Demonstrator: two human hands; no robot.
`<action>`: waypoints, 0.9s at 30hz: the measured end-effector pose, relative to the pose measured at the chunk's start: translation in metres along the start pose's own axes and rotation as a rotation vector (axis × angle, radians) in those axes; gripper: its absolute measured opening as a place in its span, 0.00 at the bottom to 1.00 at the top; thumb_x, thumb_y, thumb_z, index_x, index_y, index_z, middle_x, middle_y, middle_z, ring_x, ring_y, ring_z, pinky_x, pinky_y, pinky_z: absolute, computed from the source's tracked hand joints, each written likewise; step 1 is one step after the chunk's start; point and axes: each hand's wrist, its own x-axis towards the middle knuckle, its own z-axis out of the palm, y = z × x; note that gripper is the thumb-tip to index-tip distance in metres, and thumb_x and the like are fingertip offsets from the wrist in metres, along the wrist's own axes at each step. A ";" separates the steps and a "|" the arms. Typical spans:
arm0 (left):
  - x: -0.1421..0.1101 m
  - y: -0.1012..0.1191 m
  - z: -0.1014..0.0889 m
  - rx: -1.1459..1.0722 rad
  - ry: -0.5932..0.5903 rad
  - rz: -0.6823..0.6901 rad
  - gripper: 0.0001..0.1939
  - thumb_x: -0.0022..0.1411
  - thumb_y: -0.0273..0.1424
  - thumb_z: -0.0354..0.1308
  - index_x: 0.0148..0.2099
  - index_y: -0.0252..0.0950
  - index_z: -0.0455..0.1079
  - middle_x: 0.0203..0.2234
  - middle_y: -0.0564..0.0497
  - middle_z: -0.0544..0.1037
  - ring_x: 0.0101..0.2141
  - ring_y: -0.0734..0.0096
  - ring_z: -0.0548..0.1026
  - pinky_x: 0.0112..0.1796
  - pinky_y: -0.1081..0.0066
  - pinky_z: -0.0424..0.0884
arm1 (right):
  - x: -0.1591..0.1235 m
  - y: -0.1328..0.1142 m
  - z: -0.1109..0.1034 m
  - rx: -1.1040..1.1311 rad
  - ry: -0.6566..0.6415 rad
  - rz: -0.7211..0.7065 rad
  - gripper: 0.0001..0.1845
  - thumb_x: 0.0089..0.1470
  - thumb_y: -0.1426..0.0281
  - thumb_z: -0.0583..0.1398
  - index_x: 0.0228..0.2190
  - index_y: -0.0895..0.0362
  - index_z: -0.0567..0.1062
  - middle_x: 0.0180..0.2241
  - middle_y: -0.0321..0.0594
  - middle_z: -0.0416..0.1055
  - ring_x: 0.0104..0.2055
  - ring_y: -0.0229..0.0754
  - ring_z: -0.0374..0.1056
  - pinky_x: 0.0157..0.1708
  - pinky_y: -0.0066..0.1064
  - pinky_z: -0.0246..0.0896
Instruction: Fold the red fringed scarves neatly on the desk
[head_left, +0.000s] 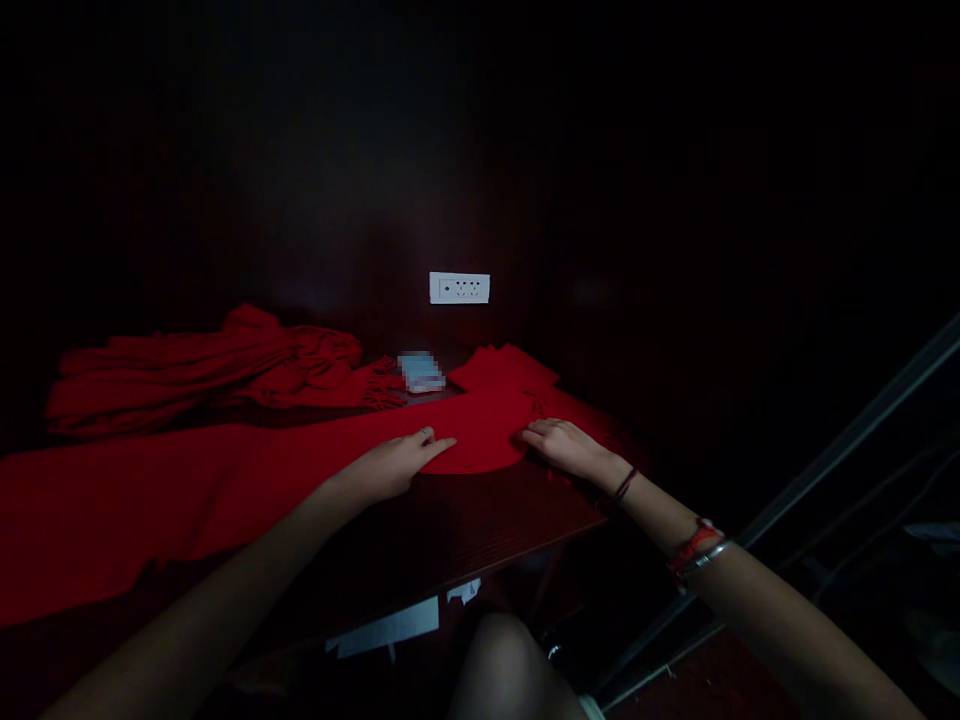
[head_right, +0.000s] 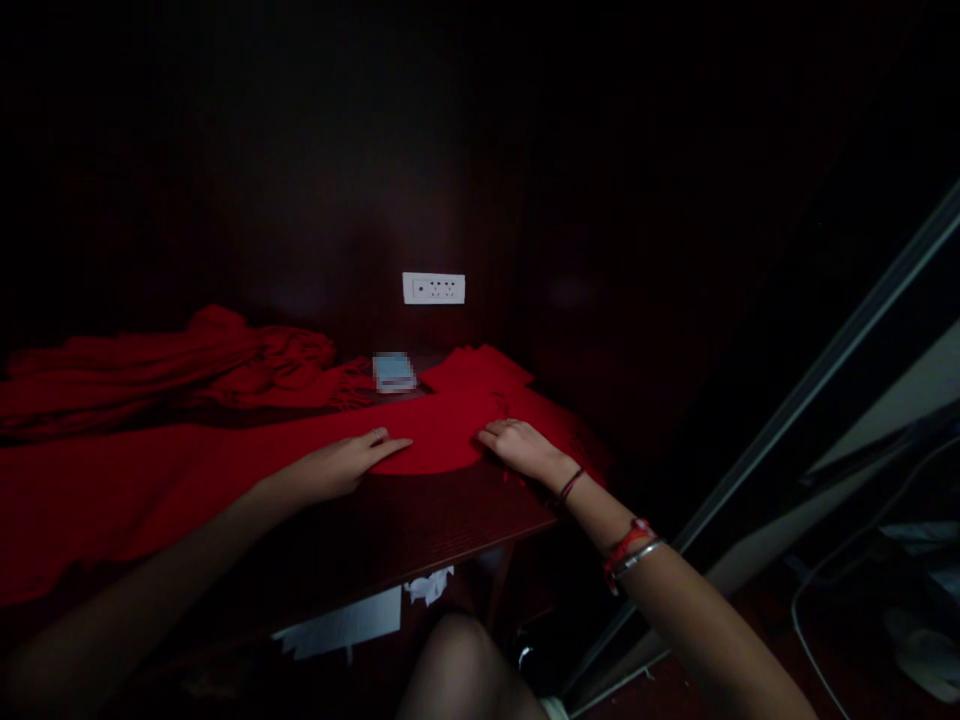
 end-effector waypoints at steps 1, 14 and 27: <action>0.001 -0.002 0.001 -0.010 0.027 0.004 0.30 0.51 0.17 0.40 0.56 0.42 0.51 0.49 0.46 0.61 0.44 0.66 0.66 0.42 0.70 0.62 | 0.001 0.001 -0.001 0.013 0.026 0.013 0.13 0.53 0.75 0.48 0.40 0.58 0.66 0.35 0.45 0.66 0.37 0.39 0.62 0.37 0.31 0.55; 0.012 -0.025 0.013 -0.194 0.251 -0.076 0.14 0.60 0.32 0.40 0.35 0.35 0.67 0.33 0.48 0.74 0.35 0.69 0.70 0.39 0.72 0.62 | -0.002 0.029 -0.008 0.289 0.152 0.119 0.08 0.53 0.75 0.48 0.31 0.61 0.66 0.28 0.42 0.66 0.29 0.36 0.61 0.30 0.26 0.54; 0.009 -0.029 0.010 -0.252 0.265 -0.069 0.16 0.61 0.36 0.37 0.36 0.36 0.63 0.30 0.50 0.73 0.31 0.71 0.71 0.34 0.74 0.62 | -0.004 0.023 0.006 0.406 0.140 0.127 0.14 0.46 0.78 0.53 0.37 0.59 0.64 0.38 0.45 0.65 0.39 0.39 0.62 0.38 0.28 0.56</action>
